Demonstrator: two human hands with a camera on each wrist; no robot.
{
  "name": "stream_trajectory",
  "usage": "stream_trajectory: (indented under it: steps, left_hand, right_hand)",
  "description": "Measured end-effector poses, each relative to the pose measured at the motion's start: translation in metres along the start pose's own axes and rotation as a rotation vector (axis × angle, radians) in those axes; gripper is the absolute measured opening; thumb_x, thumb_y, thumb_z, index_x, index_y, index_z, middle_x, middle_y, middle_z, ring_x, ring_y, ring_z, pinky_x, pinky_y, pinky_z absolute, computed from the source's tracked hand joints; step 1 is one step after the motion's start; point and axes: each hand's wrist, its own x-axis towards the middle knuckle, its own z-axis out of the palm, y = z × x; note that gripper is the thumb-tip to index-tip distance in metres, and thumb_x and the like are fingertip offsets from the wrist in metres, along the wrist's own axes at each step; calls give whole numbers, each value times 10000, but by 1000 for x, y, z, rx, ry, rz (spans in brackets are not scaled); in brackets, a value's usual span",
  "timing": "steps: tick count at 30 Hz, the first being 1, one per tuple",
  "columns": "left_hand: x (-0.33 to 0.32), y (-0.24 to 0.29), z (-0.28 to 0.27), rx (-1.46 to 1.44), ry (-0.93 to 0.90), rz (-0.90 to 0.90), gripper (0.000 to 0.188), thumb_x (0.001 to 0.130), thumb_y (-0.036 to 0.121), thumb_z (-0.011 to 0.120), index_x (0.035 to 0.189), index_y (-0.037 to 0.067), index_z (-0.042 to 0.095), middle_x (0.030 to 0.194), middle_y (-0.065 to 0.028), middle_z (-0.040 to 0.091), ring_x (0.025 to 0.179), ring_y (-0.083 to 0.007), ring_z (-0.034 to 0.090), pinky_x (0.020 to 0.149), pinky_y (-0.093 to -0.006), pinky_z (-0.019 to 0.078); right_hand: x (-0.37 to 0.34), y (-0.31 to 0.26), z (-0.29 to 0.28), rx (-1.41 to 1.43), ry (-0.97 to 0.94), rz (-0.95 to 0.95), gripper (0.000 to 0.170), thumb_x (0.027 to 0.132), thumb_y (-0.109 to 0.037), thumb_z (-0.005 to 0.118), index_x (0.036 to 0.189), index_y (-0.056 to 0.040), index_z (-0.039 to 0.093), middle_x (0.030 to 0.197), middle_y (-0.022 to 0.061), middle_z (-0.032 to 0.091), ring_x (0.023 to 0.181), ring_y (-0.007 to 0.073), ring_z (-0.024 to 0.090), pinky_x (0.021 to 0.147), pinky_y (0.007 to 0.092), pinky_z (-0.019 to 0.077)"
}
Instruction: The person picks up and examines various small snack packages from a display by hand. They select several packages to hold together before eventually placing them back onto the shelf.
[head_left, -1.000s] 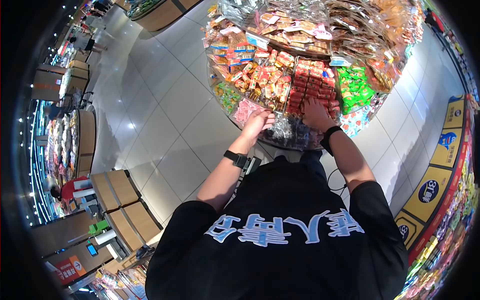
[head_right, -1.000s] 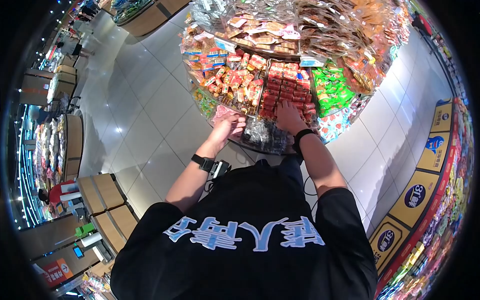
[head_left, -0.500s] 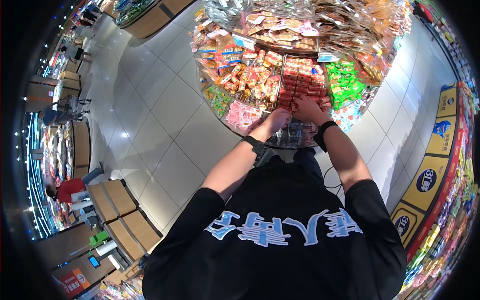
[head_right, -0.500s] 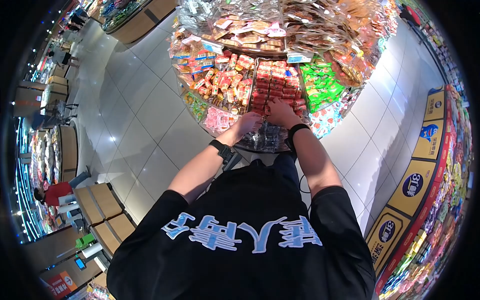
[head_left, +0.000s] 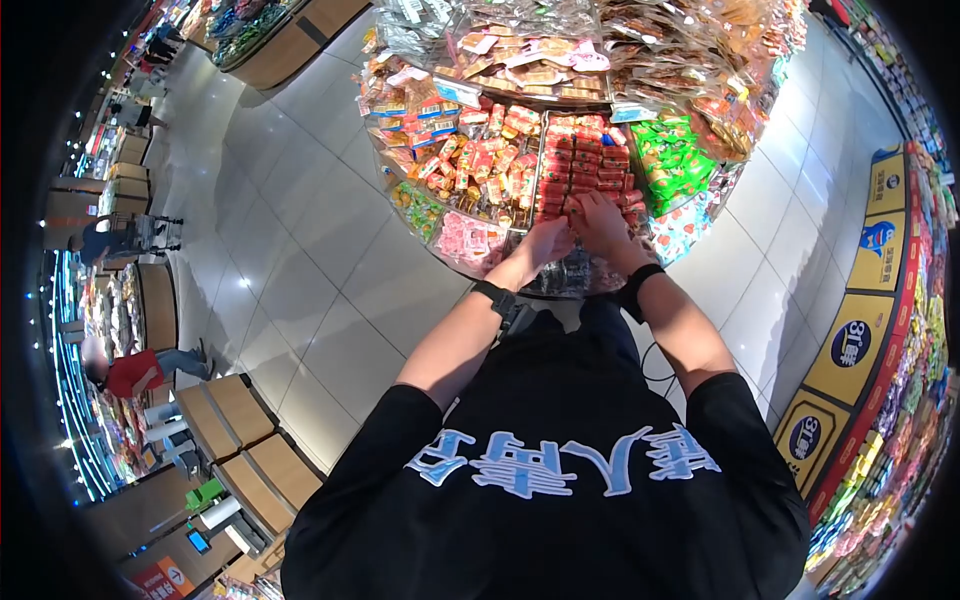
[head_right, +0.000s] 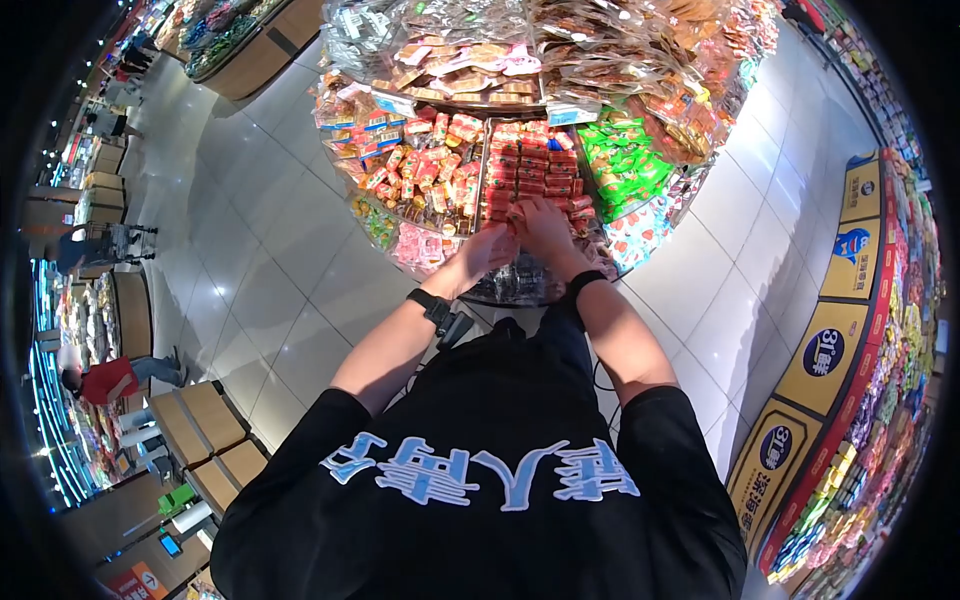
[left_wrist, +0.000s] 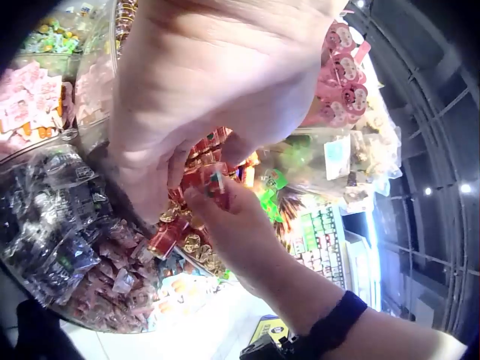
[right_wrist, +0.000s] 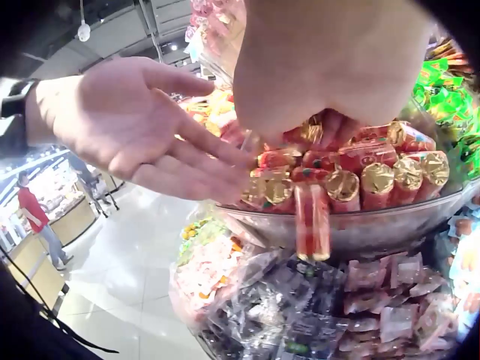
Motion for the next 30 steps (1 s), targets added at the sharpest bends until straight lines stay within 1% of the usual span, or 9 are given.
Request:
stream_trajectory:
  steps: [3,6,12,16,19,22,23,27,30]
  left_hand:
    - [4,-1,7,-299,-99,128,268,994,355,492,1095,121,575,1001,-29,625,959,-152,585,890,-348,464]
    - [17,-5,7,-421,-31,235,205,999,274,494,1108,115,566,1032,-35,612,939,-165,583,827,-336,491]
    - [21,-6,-1,-355,35,183,141,983,173,501,1043,84,591,903,-49,634,801,-177,623,733,-347,551]
    - [-6,11,7,-300,109,142,139,964,115,492,1020,35,591,870,-92,645,761,-225,654,750,-373,596]
    - [-14,11,-5,-197,118,93,123,952,107,505,1017,41,586,847,-91,641,690,-198,649,689,-334,598]
    - [-21,4,-26,-222,14,118,51,926,116,545,958,84,569,778,-45,603,663,-169,625,711,-361,596]
    - [-24,0,-30,-207,63,109,34,924,114,545,940,86,557,773,-49,596,660,-162,616,725,-359,596]
    - [-25,-13,-51,-194,84,66,110,927,138,565,1011,69,547,864,-96,658,785,-219,684,722,-360,588]
    - [-26,-18,-50,-189,91,15,117,928,132,559,1024,66,549,863,-96,655,773,-218,680,723,-366,587]
  right_hand:
    - [-2,-28,7,133,111,-57,307,816,-170,617,1078,-31,540,1063,194,541,1053,400,506,900,495,431]
    - [-7,-41,11,156,109,-100,349,785,-166,633,1075,-8,520,1061,210,520,1034,415,499,906,494,424]
    - [-9,-29,-27,329,0,-116,429,820,-247,669,1156,-8,551,1158,209,560,1109,397,518,959,460,415]
    - [-22,11,-37,430,149,126,314,878,-206,654,1127,-20,608,1077,164,635,1002,327,610,861,393,491]
    - [-45,29,-48,285,378,81,221,886,-132,632,1067,-5,637,971,139,669,876,275,651,772,341,515]
    - [-80,39,-49,378,381,356,171,898,-103,608,1027,4,646,884,123,685,789,221,662,722,311,514]
    - [-91,43,-49,368,390,379,163,917,-121,589,1001,5,650,810,101,683,719,169,648,672,292,506]
    - [-141,73,-35,346,366,642,204,946,-197,577,990,-19,667,766,82,684,681,131,629,642,292,502]
    - [-187,102,-18,337,438,732,211,946,-214,584,994,-28,670,761,76,692,695,126,643,647,292,506]
